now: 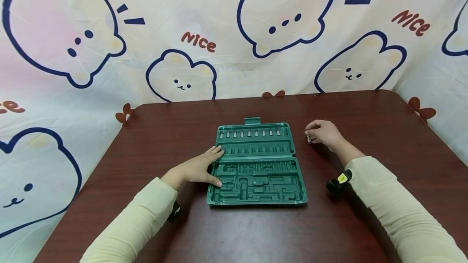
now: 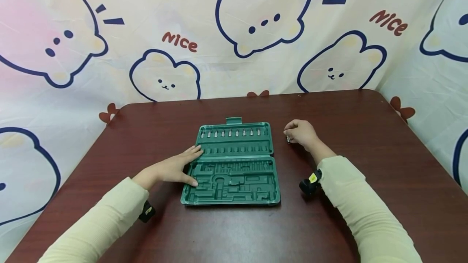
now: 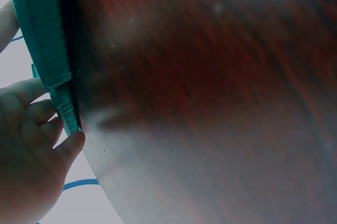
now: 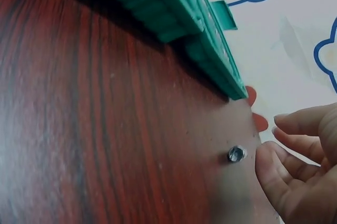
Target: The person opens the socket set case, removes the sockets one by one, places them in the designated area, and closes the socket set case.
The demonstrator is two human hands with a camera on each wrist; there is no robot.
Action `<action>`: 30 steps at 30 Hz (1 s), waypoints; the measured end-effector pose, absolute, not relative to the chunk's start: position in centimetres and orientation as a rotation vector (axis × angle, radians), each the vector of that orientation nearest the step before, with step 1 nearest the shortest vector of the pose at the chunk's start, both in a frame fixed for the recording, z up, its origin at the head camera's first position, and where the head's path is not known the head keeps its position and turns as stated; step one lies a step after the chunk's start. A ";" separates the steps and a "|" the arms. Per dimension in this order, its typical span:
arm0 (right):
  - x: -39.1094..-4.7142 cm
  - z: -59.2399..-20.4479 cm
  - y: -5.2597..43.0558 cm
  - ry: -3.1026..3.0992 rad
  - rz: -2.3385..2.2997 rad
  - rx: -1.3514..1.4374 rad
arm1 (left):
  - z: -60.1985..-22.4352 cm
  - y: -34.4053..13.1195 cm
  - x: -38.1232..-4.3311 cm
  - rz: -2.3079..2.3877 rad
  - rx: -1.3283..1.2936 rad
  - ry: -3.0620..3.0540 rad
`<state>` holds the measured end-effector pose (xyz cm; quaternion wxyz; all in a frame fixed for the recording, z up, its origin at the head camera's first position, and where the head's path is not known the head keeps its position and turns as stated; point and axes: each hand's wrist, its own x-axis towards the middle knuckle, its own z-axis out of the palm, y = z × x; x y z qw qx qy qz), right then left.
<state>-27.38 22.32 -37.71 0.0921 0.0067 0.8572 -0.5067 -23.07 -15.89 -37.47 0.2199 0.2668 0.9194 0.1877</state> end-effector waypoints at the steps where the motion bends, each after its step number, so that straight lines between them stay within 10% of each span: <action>1: -27.4 -37.6 22.2 2.532 -1.515 0.025 | -37.5 -15.9 -23.1 0.515 0.737 2.544; 30: -29.8 -37.6 17.8 2.398 -1.477 -0.067 | -37.7 -15.5 -23.0 0.417 0.754 2.594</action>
